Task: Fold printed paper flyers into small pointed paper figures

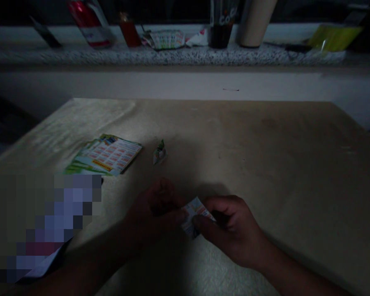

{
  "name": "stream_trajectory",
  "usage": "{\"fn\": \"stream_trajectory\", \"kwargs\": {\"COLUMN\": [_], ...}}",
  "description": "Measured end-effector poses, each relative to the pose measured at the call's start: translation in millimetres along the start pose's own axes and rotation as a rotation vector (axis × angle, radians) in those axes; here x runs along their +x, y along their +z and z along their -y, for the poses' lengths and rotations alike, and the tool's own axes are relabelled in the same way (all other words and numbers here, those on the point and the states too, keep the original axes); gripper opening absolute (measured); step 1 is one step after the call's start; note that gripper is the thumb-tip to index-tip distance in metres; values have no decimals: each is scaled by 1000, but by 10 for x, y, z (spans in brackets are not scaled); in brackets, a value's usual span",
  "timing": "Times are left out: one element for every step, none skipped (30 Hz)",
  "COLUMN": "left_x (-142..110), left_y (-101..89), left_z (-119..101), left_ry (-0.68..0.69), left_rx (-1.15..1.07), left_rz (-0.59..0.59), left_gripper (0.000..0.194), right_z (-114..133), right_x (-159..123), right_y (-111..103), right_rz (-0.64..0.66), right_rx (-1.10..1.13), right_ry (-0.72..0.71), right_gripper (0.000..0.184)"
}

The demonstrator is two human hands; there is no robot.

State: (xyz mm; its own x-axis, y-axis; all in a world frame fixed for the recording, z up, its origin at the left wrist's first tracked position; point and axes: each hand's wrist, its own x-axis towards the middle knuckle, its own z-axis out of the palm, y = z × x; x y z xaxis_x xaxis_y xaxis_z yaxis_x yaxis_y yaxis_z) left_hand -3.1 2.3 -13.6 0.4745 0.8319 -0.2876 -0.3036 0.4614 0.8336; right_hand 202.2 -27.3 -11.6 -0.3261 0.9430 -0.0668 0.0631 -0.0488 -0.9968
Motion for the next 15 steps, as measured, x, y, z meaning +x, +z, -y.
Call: {"fn": "stream_trajectory", "kwargs": {"left_x": [9, 15, 20, 22, 22, 21, 19, 18, 17, 19, 22, 27, 33, 39, 44], "left_y": [-17, -33, -47, -57, -63, -66, -66, -66, -66, -67, -70, -75, -80, -86, -90], "left_z": [-4, -4, -3, 1, 6, 12, 18, 23, 27, 29, 30, 30, 28, 25, 20], "left_ry": [0, -2, -3, -3, -4, -10, -16, -27, -40, -56, -70, -78, -81, -84, -81], "left_rx": [-8, -20, -35, -52, -72, -93, -117, -134, -144, -145, -140, -132, -123, -114, -110], "left_rz": [-9, -14, -14, -5, 7, 18, 26, 31, 28, 21, 10, 0, -9, -17, -24], "left_gripper": [47, 48, 50, 51, 51, 52, 53, 53, 53, 53, 53, 53, 53, 53, 53], "right_z": [-1, -3, -6, -9, -13, -18, -24, -31, -38, -45, -52, -56, -59, -58, -54], "right_x": [-1, -2, -4, -7, -10, -14, -16, -18, -19, -18, -17, -15, -13, -11, -10], "right_y": [-3, -5, -6, -6, -5, -5, -4, -4, -4, -5, -5, -5, -4, -3, -3], "right_rz": [-4, -5, -4, -1, 4, 8, 13, 16, 17, 17, 16, 16, 17, 19, 25], "right_rx": [1, 6, 16, 29, 42, 55, 68, 82, 97, 112, 125, 138, 147, 156, 166], "right_ry": [0, 2, 7, 17, 29, 43, 53, 57, 56, 52, 47, 43, 43, 41, 36], "right_gripper": [19, 20, 20, 21, 22, 23, 23, 23, 22, 21, 20, 19, 17, 16, 15]}}
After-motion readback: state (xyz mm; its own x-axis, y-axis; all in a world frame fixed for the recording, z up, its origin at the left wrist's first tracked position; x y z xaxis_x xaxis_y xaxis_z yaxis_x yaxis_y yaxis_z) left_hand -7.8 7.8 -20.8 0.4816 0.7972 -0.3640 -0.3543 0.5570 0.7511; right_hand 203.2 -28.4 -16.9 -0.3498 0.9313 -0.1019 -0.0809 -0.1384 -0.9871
